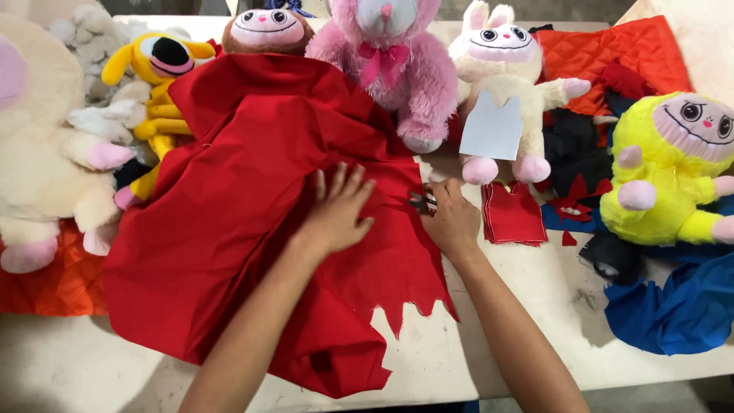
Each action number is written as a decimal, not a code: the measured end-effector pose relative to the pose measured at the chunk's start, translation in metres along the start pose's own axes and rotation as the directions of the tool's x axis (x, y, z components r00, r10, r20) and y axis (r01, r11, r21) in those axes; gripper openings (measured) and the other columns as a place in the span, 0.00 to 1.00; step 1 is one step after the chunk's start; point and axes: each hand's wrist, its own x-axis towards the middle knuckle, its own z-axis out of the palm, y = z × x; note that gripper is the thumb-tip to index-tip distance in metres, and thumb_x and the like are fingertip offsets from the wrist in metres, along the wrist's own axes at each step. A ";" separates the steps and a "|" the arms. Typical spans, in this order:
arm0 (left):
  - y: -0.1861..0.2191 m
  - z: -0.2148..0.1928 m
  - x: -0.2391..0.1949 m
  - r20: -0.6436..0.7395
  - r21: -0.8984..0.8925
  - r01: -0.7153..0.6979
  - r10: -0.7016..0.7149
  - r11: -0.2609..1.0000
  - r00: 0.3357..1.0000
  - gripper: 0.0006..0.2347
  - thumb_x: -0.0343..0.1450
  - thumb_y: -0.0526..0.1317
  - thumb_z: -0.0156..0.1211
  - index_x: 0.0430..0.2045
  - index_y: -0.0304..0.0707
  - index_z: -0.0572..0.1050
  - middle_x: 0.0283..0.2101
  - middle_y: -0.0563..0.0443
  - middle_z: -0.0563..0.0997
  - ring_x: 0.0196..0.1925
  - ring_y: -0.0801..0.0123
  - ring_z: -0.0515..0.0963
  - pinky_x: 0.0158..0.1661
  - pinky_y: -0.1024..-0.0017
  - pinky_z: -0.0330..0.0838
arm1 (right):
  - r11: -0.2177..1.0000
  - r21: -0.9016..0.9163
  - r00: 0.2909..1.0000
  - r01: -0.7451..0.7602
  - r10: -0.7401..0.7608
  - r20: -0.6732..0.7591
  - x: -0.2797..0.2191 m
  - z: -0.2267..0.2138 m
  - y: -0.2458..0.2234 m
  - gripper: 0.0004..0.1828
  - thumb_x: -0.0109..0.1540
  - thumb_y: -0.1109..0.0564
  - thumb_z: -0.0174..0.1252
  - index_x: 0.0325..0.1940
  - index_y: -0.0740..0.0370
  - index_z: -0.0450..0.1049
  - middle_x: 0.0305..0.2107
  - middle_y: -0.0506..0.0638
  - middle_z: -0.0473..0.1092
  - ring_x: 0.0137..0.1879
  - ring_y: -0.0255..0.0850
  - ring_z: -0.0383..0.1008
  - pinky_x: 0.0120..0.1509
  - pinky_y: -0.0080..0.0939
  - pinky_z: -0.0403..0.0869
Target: The person cuts a piece of red fabric using scissors, following a white outline drawn on the material. After cutting, the person places a white paper template on the fabric and traces its outline with a yellow marker.
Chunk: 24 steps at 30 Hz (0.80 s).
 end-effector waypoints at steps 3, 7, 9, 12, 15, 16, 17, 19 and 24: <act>0.020 0.003 -0.020 -0.007 -0.008 0.047 -0.047 0.999 0.999 0.32 0.73 0.59 0.45 0.74 0.51 0.52 0.78 0.47 0.48 0.79 0.39 0.35 0.67 0.28 0.32 | 1.000 -0.026 0.997 -0.010 0.008 -0.081 -0.005 -0.001 -0.005 0.23 0.54 0.49 0.67 0.53 0.49 0.77 0.46 0.44 0.62 0.40 0.55 0.81 0.44 0.55 0.81; 0.014 0.011 -0.019 -0.008 0.077 0.063 -0.063 0.995 0.998 0.39 0.70 0.71 0.38 0.75 0.53 0.48 0.79 0.49 0.42 0.78 0.35 0.31 0.67 0.27 0.26 | 0.992 -0.114 0.973 -0.062 0.034 -0.228 -0.005 -0.003 0.001 0.26 0.59 0.37 0.67 0.52 0.55 0.78 0.46 0.49 0.62 0.46 0.48 0.78 0.43 0.46 0.79; 0.018 0.011 -0.019 -0.006 0.079 0.050 -0.049 0.996 0.999 0.40 0.70 0.71 0.41 0.75 0.52 0.48 0.79 0.48 0.43 0.78 0.34 0.32 0.67 0.27 0.27 | 0.987 -0.158 0.970 -0.033 -0.006 -0.242 -0.013 0.006 0.008 0.32 0.58 0.37 0.67 0.55 0.61 0.77 0.48 0.54 0.63 0.48 0.53 0.75 0.47 0.50 0.75; 0.012 0.012 -0.020 -0.029 0.091 0.049 -0.046 0.995 0.999 0.40 0.69 0.71 0.42 0.75 0.51 0.49 0.79 0.47 0.44 0.78 0.33 0.32 0.66 0.27 0.27 | 0.980 -0.153 0.937 0.126 -0.168 -0.306 -0.018 -0.015 -0.016 0.33 0.63 0.40 0.60 0.62 0.68 0.73 0.56 0.64 0.64 0.59 0.62 0.67 0.60 0.59 0.66; 0.007 0.020 -0.021 -0.044 0.087 0.019 -0.015 0.996 0.999 0.40 0.70 0.71 0.42 0.75 0.52 0.48 0.79 0.47 0.44 0.77 0.32 0.32 0.66 0.25 0.27 | 0.936 -0.019 0.894 0.351 -0.341 -0.289 -0.031 -0.032 -0.039 0.28 0.69 0.48 0.54 0.66 0.70 0.69 0.62 0.69 0.64 0.69 0.67 0.62 0.72 0.62 0.59; 0.005 0.023 -0.019 -0.063 0.087 0.007 -0.002 0.996 0.998 0.40 0.70 0.70 0.43 0.75 0.52 0.48 0.79 0.47 0.44 0.77 0.32 0.32 0.65 0.24 0.27 | 0.882 0.094 0.870 0.462 -0.430 -0.244 -0.031 -0.034 -0.044 0.28 0.68 0.51 0.55 0.67 0.71 0.67 0.62 0.70 0.65 0.69 0.67 0.63 0.73 0.61 0.60; -0.001 0.020 -0.017 -0.069 0.085 0.010 -0.004 0.996 0.998 0.40 0.70 0.70 0.43 0.75 0.52 0.48 0.79 0.47 0.44 0.77 0.32 0.32 0.65 0.24 0.27 | 0.879 0.091 0.866 0.467 -0.435 -0.245 -0.031 -0.035 -0.048 0.28 0.68 0.51 0.55 0.67 0.71 0.67 0.62 0.70 0.65 0.69 0.67 0.63 0.73 0.61 0.60; -0.012 0.016 -0.013 -0.054 0.114 -0.050 0.056 0.992 0.997 0.40 0.67 0.72 0.46 0.74 0.57 0.51 0.79 0.51 0.47 0.78 0.35 0.36 0.66 0.24 0.31 | 0.958 -0.015 0.881 0.288 -0.259 0.395 -0.031 -0.038 -0.054 0.39 0.70 0.30 0.36 0.80 0.52 0.49 0.78 0.54 0.43 0.83 0.56 0.35 0.80 0.69 0.36; -0.040 0.019 0.009 -0.039 0.102 -0.093 0.097 0.990 0.994 0.41 0.66 0.74 0.44 0.74 0.62 0.50 0.79 0.56 0.44 0.79 0.38 0.34 0.66 0.26 0.41 | 0.947 -0.013 0.875 0.320 -0.290 0.388 -0.006 -0.027 -0.044 0.39 0.70 0.28 0.34 0.81 0.47 0.49 0.78 0.49 0.45 0.82 0.54 0.40 0.80 0.72 0.40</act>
